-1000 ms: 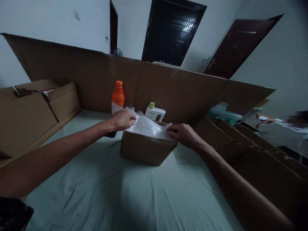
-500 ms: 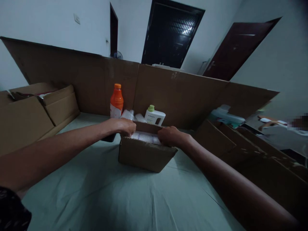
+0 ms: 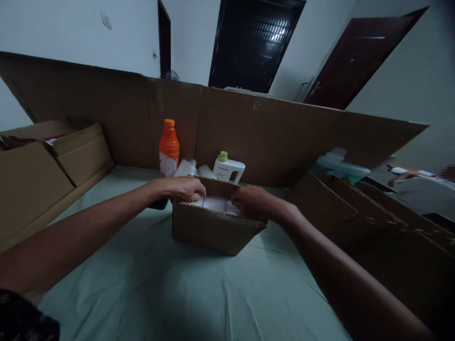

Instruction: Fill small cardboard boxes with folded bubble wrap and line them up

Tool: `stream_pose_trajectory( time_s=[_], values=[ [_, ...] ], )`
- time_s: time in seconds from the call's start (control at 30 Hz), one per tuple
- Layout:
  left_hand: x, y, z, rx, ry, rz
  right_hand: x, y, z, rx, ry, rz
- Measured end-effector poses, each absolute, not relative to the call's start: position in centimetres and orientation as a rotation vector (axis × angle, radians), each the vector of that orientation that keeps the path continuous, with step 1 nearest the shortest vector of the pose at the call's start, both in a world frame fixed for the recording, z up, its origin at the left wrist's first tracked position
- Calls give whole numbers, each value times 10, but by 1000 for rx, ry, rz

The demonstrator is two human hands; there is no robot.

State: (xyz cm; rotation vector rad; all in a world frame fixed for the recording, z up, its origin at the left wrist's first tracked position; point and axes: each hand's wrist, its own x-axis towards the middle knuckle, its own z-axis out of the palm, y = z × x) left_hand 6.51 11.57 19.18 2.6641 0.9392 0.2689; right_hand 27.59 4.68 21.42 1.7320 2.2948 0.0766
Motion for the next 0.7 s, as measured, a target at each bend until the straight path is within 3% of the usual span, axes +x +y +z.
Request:
stream_pose_trajectory(
  time_s=[0.1,0.2,0.3,0.43,0.7],
  values=[
    [28,86,190,2541,932,797,311,10,218,1970,2536,203],
    [-12,49,158,2216,1213,1369,352,-39,195,2427,2715,189],
    [-26,31,106,1965,1312,1296,367,-64,146,2692,2619,-257],
    [9,40,63,1737,1183,1129,339,-46,90,2662,2630,-760],
    [51,10,71,1560,904,1255,329,-44,87,2836,2540,-859]
  ],
)
